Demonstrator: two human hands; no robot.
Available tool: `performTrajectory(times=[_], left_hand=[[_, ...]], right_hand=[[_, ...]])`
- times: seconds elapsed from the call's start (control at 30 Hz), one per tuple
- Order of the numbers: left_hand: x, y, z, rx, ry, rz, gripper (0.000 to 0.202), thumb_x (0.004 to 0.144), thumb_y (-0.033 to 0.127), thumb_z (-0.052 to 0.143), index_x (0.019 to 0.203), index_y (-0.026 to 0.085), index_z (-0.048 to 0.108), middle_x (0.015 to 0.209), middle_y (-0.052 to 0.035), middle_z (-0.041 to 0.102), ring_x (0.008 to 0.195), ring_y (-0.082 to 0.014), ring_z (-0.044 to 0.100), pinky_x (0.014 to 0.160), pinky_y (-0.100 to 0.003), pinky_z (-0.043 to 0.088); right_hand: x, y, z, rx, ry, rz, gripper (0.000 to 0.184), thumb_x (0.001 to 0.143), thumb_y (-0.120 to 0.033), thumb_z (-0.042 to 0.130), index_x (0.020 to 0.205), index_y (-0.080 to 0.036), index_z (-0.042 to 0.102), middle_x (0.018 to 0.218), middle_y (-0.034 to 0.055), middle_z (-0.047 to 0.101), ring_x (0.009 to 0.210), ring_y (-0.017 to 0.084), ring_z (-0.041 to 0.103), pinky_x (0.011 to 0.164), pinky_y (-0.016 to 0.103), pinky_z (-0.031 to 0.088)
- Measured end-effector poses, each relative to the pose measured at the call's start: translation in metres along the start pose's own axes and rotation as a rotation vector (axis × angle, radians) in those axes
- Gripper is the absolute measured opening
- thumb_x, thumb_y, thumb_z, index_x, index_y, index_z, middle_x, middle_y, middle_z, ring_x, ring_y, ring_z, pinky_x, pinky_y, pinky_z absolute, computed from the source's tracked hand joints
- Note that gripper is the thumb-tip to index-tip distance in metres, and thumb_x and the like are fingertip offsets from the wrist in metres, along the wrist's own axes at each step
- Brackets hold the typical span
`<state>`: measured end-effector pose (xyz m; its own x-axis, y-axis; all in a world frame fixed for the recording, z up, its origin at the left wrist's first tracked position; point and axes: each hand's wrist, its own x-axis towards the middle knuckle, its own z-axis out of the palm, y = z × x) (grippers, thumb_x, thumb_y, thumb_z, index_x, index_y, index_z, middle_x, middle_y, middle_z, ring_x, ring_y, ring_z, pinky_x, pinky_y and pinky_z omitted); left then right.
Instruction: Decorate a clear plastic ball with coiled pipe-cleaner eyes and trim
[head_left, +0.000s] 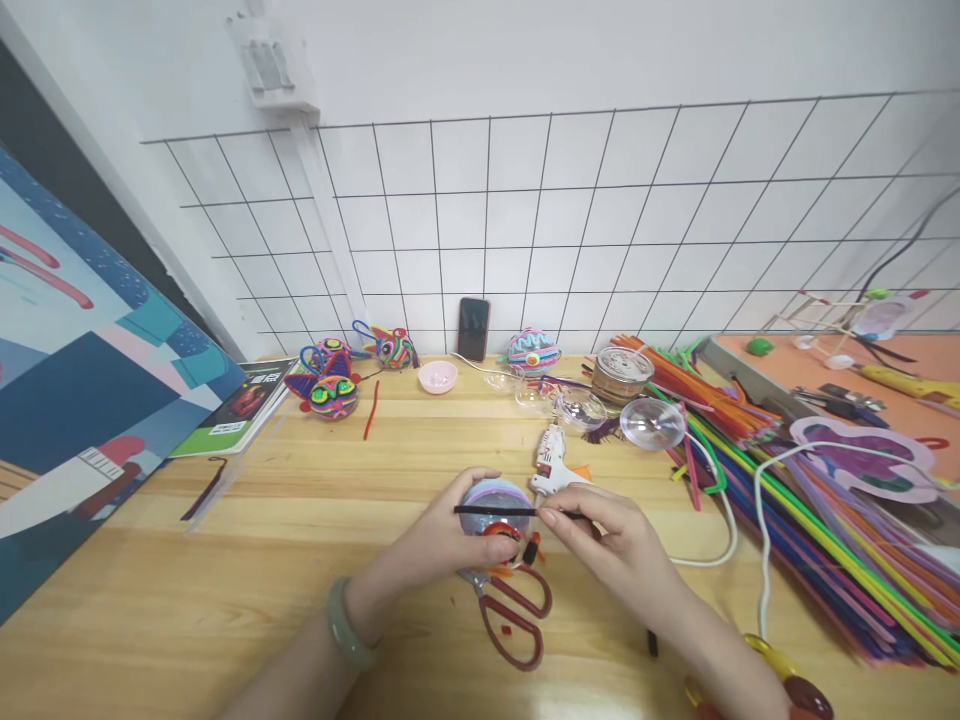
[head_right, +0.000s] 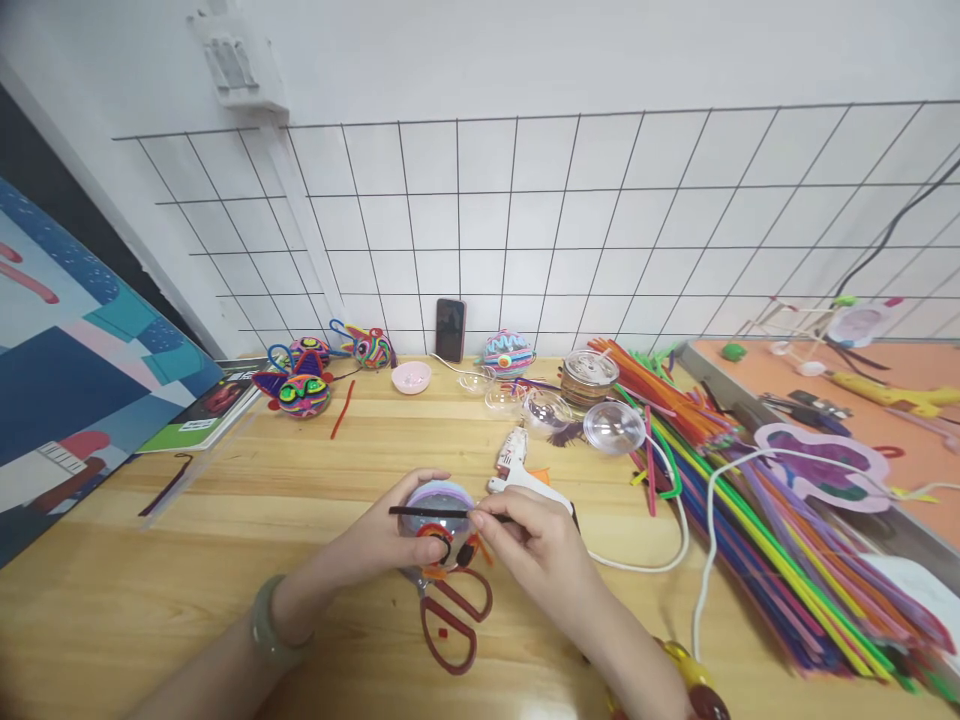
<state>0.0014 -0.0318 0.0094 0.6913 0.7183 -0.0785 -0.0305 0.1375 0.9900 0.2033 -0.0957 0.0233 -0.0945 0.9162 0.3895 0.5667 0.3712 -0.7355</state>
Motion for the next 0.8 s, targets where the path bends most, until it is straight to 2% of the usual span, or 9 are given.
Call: performTrajectory(times=[0.07, 0.17, 0.3, 0.37, 0.53, 0.67, 0.8], left_hand=[[0.000, 0.000, -0.001, -0.007, -0.014, 0.004, 0.064, 0.061, 0.030, 0.079, 0.116, 0.021, 0.046, 0.108, -0.0072, 0.060, 0.095, -0.0201, 0.058, 0.084, -0.032, 0.042], [0.001, 0.000, -0.003, -0.033, -0.113, -0.013, 0.063, 0.062, 0.036, 0.078, 0.116, 0.019, 0.048, 0.107, -0.0088, 0.061, 0.096, -0.0217, 0.058, 0.083, -0.032, 0.043], [0.001, -0.002, -0.006, -0.054, -0.231, -0.006, 0.068, 0.063, 0.050, 0.073, 0.119, 0.018, 0.050, 0.116, -0.0113, 0.058, 0.107, -0.0261, 0.053, 0.089, -0.035, 0.041], [0.000, -0.004, -0.007, -0.050, -0.243, -0.018, 0.068, 0.066, 0.058, 0.065, 0.120, 0.018, 0.051, 0.120, -0.0120, 0.055, 0.111, -0.0277, 0.050, 0.093, -0.037, 0.040], [-0.004, -0.012, -0.006, -0.185, -0.338, -0.100, 0.070, 0.076, 0.070, 0.037, 0.125, 0.021, 0.048, 0.120, -0.0134, 0.055, 0.107, -0.0300, 0.055, 0.086, -0.046, 0.046], [-0.005, -0.013, -0.005, -0.173, -0.303, -0.115, 0.068, 0.079, 0.069, 0.031, 0.124, 0.021, 0.051, 0.121, -0.0130, 0.055, 0.107, -0.0293, 0.055, 0.086, -0.046, 0.046], [-0.006, -0.005, -0.001, -0.113, -0.244, -0.145, 0.063, 0.080, 0.065, 0.036, 0.122, 0.021, 0.053, 0.119, -0.0125, 0.057, 0.103, -0.0277, 0.058, 0.080, -0.040, 0.049]], right_hand=[[0.000, 0.000, 0.000, -0.012, -0.008, -0.021, 0.019, 0.088, -0.032, 0.053, 0.083, -0.019, 0.067, 0.073, 0.0046, 0.067, 0.062, 0.016, 0.058, 0.055, 0.027, 0.043], [0.002, 0.001, -0.006, -0.007, 0.001, -0.005, 0.020, 0.088, -0.032, 0.053, 0.081, -0.020, 0.067, 0.068, 0.0036, 0.064, 0.058, 0.015, 0.053, 0.051, 0.026, 0.039], [0.005, 0.003, -0.013, 0.037, 0.022, 0.018, 0.022, 0.088, -0.033, 0.052, 0.076, -0.019, 0.065, 0.070, 0.0033, 0.061, 0.063, 0.015, 0.053, 0.055, 0.026, 0.039], [0.006, 0.004, -0.014, 0.050, 0.011, 0.025, 0.022, 0.088, -0.033, 0.052, 0.076, -0.019, 0.065, 0.069, 0.0030, 0.061, 0.064, 0.015, 0.052, 0.056, 0.026, 0.038], [0.004, 0.002, -0.009, 0.048, -0.032, 0.028, 0.022, 0.088, -0.032, 0.052, 0.076, -0.019, 0.065, 0.066, 0.0018, 0.057, 0.060, 0.014, 0.048, 0.053, 0.025, 0.036], [0.002, 0.000, -0.006, 0.026, -0.037, 0.001, 0.020, 0.088, -0.030, 0.052, 0.079, -0.019, 0.066, 0.066, 0.0020, 0.057, 0.057, 0.013, 0.046, 0.051, 0.025, 0.035], [0.001, 0.000, -0.005, -0.003, -0.012, -0.071, 0.016, 0.087, -0.026, 0.053, 0.083, -0.019, 0.067, 0.069, 0.0028, 0.059, 0.061, 0.014, 0.052, 0.054, 0.025, 0.039]])
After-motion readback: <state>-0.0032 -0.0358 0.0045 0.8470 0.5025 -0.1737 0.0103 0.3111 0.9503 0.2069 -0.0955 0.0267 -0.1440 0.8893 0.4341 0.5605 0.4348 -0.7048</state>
